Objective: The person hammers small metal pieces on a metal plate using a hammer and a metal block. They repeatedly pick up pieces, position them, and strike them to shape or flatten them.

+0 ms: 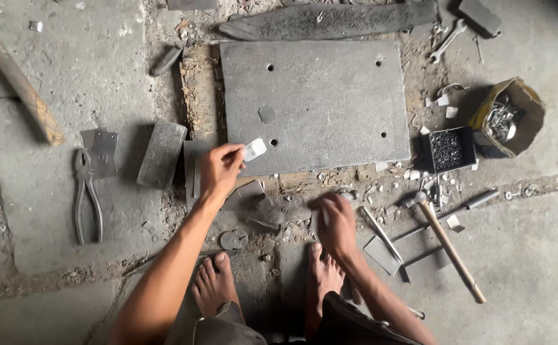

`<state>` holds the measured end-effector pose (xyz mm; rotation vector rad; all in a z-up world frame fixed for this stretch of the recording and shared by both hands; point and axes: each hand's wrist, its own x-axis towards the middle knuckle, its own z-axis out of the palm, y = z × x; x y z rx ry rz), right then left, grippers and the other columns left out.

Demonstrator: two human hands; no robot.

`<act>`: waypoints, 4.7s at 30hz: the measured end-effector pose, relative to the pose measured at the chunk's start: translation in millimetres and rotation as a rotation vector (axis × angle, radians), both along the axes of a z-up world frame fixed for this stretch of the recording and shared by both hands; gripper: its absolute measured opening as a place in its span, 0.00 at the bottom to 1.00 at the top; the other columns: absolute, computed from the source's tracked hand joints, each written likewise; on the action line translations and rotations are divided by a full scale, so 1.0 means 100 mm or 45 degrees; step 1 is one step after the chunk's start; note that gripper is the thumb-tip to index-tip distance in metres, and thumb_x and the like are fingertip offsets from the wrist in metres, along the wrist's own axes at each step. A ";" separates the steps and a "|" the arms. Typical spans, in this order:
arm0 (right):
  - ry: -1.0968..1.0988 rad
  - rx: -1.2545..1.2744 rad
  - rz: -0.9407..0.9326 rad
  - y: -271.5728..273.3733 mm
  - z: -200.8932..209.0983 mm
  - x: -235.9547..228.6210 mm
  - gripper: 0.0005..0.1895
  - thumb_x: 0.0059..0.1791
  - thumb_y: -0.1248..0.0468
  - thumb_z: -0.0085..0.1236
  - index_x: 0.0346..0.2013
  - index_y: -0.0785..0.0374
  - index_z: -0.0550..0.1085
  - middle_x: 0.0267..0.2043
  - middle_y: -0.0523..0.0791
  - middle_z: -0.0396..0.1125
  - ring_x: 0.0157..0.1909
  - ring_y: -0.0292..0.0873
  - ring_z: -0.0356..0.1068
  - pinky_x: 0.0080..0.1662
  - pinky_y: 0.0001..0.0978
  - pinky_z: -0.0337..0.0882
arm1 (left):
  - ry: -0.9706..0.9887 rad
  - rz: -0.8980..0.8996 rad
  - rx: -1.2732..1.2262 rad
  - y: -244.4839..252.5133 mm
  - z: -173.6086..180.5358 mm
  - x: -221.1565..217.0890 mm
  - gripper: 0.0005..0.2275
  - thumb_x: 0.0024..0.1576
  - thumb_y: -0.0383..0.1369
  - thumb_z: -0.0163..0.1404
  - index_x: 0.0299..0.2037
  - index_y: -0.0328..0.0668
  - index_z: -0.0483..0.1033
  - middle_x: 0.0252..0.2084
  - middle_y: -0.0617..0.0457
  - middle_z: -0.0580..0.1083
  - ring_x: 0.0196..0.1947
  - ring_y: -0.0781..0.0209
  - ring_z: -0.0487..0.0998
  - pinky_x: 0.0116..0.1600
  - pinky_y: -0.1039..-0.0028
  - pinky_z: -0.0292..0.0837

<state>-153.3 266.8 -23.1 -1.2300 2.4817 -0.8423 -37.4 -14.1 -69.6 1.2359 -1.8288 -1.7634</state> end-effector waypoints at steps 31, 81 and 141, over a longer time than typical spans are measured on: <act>-0.152 0.008 0.097 -0.77 0.41 -0.11 0.29 0.53 0.57 0.57 0.68 0.55 0.63 0.40 0.56 0.75 0.15 0.34 0.67 0.17 0.30 0.71 | -0.568 -0.189 -0.255 -0.28 -0.16 -0.08 0.11 0.49 0.41 0.66 0.32 0.46 0.81 0.30 0.53 0.81 0.28 0.58 0.81 0.34 0.63 0.77; -0.252 0.144 0.025 -0.65 0.26 0.01 0.31 0.53 0.59 0.59 0.72 0.50 0.64 0.20 0.47 0.67 0.18 0.35 0.62 0.24 0.35 0.66 | -0.718 -0.212 -0.244 -0.21 -0.04 -0.05 0.15 0.49 0.44 0.67 0.39 0.47 0.81 0.36 0.54 0.81 0.35 0.55 0.83 0.40 0.59 0.78; -0.199 0.140 0.007 -0.44 0.23 0.11 0.30 0.51 0.58 0.60 0.69 0.46 0.66 0.34 0.50 0.77 0.20 0.34 0.69 0.22 0.32 0.71 | -0.770 -0.354 -0.442 -0.20 -0.03 -0.12 0.09 0.54 0.40 0.63 0.40 0.50 0.80 0.37 0.59 0.77 0.18 0.70 0.69 0.18 0.75 0.58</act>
